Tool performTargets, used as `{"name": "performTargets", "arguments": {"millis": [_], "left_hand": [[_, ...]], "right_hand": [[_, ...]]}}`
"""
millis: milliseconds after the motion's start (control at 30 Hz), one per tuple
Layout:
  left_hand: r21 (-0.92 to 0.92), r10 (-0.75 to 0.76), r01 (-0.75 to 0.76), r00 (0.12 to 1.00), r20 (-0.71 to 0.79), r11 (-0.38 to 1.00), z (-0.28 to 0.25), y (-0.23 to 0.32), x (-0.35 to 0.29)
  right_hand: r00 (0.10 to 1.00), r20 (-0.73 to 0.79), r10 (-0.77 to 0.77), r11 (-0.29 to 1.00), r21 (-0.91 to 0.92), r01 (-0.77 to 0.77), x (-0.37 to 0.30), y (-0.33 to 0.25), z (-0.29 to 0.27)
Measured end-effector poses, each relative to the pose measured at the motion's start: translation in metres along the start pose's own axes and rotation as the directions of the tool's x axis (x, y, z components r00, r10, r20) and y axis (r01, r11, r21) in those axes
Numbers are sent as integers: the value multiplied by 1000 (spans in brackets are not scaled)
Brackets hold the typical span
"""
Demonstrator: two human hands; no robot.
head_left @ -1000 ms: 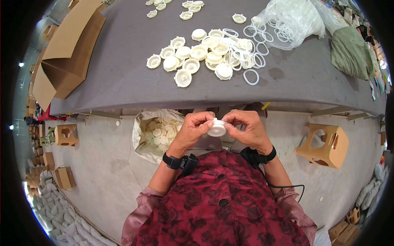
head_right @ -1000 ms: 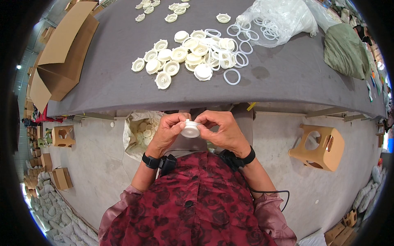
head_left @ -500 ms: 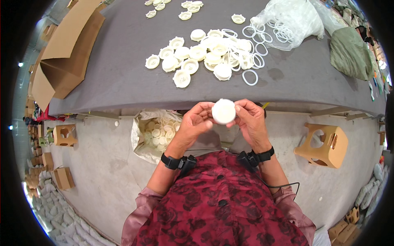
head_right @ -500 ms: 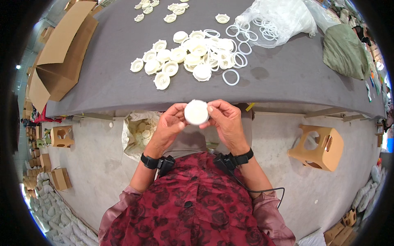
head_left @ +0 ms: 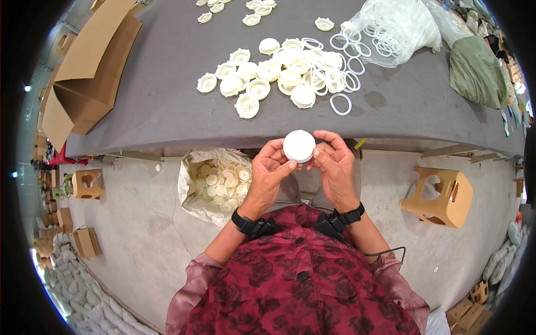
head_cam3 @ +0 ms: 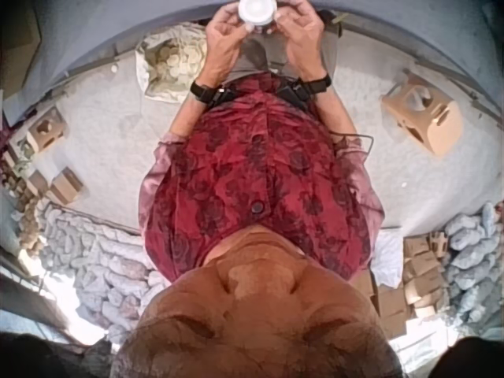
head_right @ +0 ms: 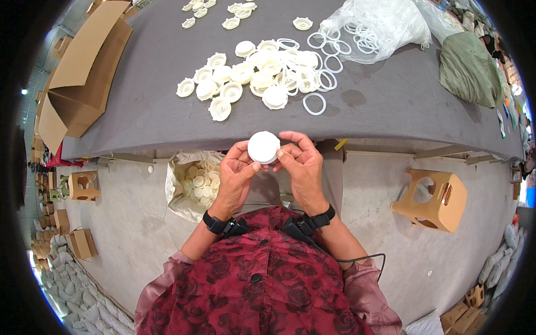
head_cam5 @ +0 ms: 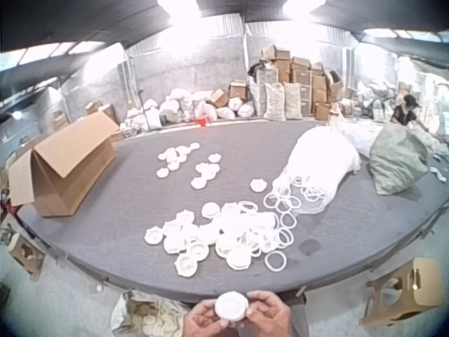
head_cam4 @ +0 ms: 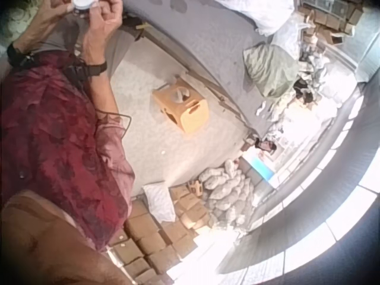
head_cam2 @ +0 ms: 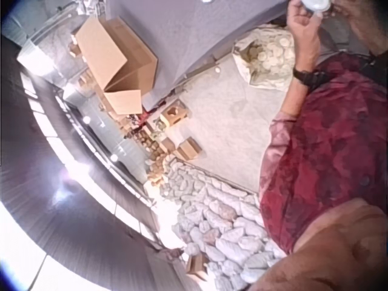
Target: The recorder is assembling white plastic circular caps with white plastic rings at a manufacturing facility.
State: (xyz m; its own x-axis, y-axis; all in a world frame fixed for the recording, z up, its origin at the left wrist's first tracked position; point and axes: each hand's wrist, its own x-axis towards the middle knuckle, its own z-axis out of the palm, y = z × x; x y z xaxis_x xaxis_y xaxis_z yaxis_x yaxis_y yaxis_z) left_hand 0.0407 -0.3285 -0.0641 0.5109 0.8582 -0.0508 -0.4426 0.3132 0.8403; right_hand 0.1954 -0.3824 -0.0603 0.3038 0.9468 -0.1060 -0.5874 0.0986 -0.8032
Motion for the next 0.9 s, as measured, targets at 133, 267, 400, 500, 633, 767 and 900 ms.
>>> {"name": "performTargets", "arguments": {"millis": [133,267,400,500,633,767,900], "left_hand": [[-10,-17,17,1000,15,1000,-6,-2,-2],[-8,-16,16,1000,19,1000,-9,0,-3],[115,-26,20,998,55,993,-19,5,-4],[232,-27,1,994,110,973,-27,5,-6],[293,-49,4,988,147,956,-31,13,-9],[381,-43,-37,979,197,924,-34,23,-5],[418,-74,-67,947,312,906,-35,32,2]], "right_hand": [[997,53,-63,976,-207,73,0,-7,1],[994,62,-89,958,-266,103,1,-13,-1],[993,89,-74,968,-235,93,-1,-17,3],[993,99,-61,969,-231,83,-1,-18,2],[984,179,18,955,-295,36,0,-19,-6],[957,277,90,939,-345,11,1,-23,-10],[929,357,93,865,-492,102,1,-24,-8]]}}
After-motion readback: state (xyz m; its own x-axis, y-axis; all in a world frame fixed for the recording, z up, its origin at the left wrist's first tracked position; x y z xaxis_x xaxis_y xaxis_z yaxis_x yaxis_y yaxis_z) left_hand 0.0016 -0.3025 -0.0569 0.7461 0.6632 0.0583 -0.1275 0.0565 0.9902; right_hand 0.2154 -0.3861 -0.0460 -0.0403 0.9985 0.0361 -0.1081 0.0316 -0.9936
